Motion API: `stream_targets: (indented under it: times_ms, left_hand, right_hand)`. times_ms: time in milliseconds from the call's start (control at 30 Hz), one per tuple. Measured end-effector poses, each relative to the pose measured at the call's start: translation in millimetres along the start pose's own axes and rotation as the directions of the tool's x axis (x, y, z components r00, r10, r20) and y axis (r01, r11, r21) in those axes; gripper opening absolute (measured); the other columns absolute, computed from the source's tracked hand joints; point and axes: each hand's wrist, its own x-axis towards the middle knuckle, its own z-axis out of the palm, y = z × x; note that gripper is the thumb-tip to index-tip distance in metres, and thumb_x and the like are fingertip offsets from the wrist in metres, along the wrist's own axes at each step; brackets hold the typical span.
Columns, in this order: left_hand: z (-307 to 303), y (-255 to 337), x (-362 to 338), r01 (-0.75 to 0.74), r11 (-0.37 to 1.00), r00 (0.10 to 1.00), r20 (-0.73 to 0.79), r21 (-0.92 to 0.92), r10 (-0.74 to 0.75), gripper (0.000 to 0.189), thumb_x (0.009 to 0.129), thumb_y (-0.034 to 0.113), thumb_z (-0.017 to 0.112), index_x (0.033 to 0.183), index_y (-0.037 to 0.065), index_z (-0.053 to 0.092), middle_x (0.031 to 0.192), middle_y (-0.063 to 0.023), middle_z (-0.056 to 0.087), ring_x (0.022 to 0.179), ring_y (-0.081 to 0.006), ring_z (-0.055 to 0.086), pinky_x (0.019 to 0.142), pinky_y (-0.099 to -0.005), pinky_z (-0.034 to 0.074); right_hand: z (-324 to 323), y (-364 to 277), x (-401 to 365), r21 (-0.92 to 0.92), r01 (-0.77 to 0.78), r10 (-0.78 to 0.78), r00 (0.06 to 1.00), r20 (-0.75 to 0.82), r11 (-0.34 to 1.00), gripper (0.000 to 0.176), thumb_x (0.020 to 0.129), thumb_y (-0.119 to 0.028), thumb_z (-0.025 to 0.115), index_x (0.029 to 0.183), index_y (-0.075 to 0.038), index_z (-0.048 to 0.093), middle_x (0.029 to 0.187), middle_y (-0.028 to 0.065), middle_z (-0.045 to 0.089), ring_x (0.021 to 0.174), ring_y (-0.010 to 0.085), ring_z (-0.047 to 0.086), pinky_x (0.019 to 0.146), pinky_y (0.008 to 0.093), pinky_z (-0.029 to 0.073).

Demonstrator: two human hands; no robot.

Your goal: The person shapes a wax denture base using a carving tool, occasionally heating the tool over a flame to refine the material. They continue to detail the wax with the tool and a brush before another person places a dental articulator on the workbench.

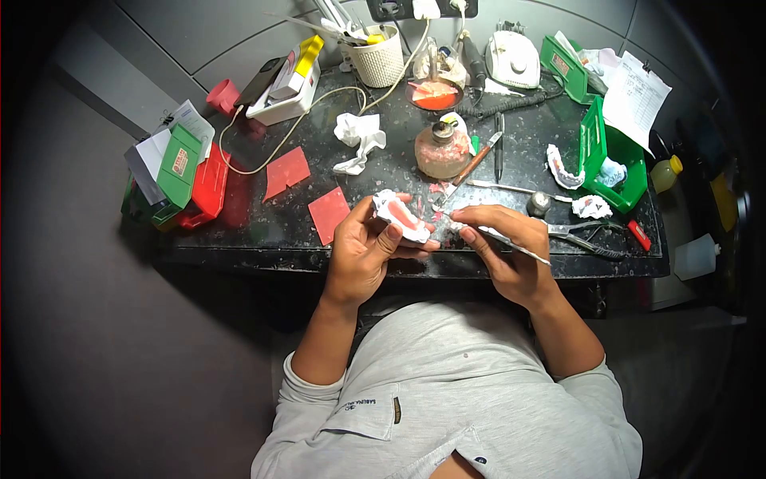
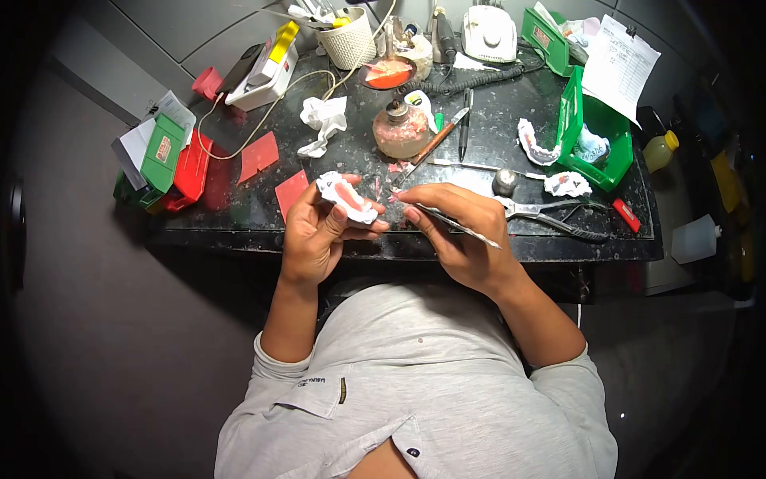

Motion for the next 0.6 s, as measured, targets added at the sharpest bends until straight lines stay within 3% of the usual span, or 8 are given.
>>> stream_targets:
  times_ms: [167, 233, 300, 367, 400, 533, 600]
  left_hand:
    - [6.5, -1.3, -2.3, -0.085, 0.996, 0.996, -0.004, 0.005, 0.085, 0.052, 0.105, 0.022, 0.060, 0.144, -0.002, 0.035, 0.116, -0.0324, 0.067, 0.102, -0.0387, 0.074, 0.085, -0.0416, 0.065]
    - [8.7, -5.1, -2.9, -0.206, 0.978, 0.979, -0.002, 0.043, 0.206, 0.047, 0.105, 0.019, 0.058, 0.141, 0.000, 0.033, 0.118, -0.0348, 0.065, 0.105, -0.0399, 0.073, 0.088, -0.0426, 0.065]
    - [8.6, -10.3, -8.8, -0.219, 0.973, 0.975, -0.024, 0.076, 0.222, 0.040, 0.105, 0.017, 0.059, 0.133, 0.001, 0.035, 0.119, -0.0365, 0.064, 0.108, -0.0411, 0.072, 0.092, -0.0450, 0.063]
    - [3.7, -21.7, -15.3, -0.304, 0.924, 0.948, -0.027, 0.231, 0.318, 0.042, 0.101, 0.008, 0.066, 0.132, 0.002, 0.038, 0.122, -0.0276, 0.067, 0.114, -0.0291, 0.069, 0.100, -0.0382, 0.055]
    - [8.0, -21.1, -17.1, -0.326, 0.924, 0.942, -0.006, 0.198, 0.334, 0.044, 0.098, 0.005, 0.070, 0.129, 0.003, 0.038, 0.123, -0.0264, 0.067, 0.115, -0.0254, 0.067, 0.103, -0.0365, 0.051]
    - [15.7, -10.8, -22.7, -0.410, 0.857, 0.912, 0.152, 0.313, 0.381, 0.042, 0.098, 0.004, 0.068, 0.121, 0.007, 0.033, 0.132, -0.0351, 0.061, 0.123, -0.0315, 0.065, 0.105, -0.0397, 0.051]
    - [24.1, -11.6, -22.9, -0.419, 0.864, 0.908, 0.123, 0.280, 0.401, 0.044, 0.098, 0.009, 0.069, 0.120, 0.007, 0.031, 0.129, -0.0367, 0.062, 0.122, -0.0335, 0.065, 0.104, -0.0408, 0.052]
  right_hand:
    - [-0.3, 0.3, -1.4, 0.012, -0.019, 0.019, 0.999, -0.043, 1.000, 0.018, 0.090, -0.001, 0.074, 0.108, -0.001, 0.075, 0.104, 0.0152, 0.077, 0.094, 0.0269, 0.076, 0.083, 0.0340, 0.058]
    - [-1.4, 1.1, -3.9, 0.036, -0.056, 0.058, 0.997, -0.042, 0.998, 0.017, 0.090, 0.000, 0.074, 0.107, 0.000, 0.075, 0.105, 0.0152, 0.077, 0.094, 0.0274, 0.076, 0.084, 0.0347, 0.058]
    - [-2.6, 3.6, -4.5, 0.040, 0.005, -0.002, 0.997, -0.072, 0.999, 0.017, 0.090, 0.002, 0.073, 0.107, 0.001, 0.074, 0.106, 0.0157, 0.077, 0.094, 0.0277, 0.076, 0.084, 0.0347, 0.059]
    - [-1.1, 1.4, -3.6, 0.044, 0.043, -0.038, 0.995, -0.097, 0.998, 0.017, 0.090, 0.003, 0.072, 0.107, 0.002, 0.073, 0.106, 0.0163, 0.077, 0.096, 0.0280, 0.076, 0.084, 0.0347, 0.059]
    - [-0.7, -1.1, -3.7, 0.044, 0.076, -0.070, 0.990, -0.119, 0.996, 0.017, 0.090, 0.004, 0.072, 0.107, 0.002, 0.073, 0.105, 0.0170, 0.077, 0.097, 0.0282, 0.076, 0.084, 0.0348, 0.060]
    - [0.5, -22.9, -0.3, 0.044, 0.191, -0.187, 0.979, -0.078, 0.981, 0.024, 0.086, 0.006, 0.075, 0.110, 0.003, 0.071, 0.106, 0.0205, 0.075, 0.101, 0.0315, 0.075, 0.086, 0.0392, 0.062]
    - [0.5, -27.1, 0.7, 0.051, 0.241, -0.238, 0.969, -0.066, 0.969, 0.025, 0.086, 0.005, 0.075, 0.110, 0.003, 0.071, 0.108, 0.0208, 0.075, 0.101, 0.0321, 0.075, 0.087, 0.0412, 0.062]
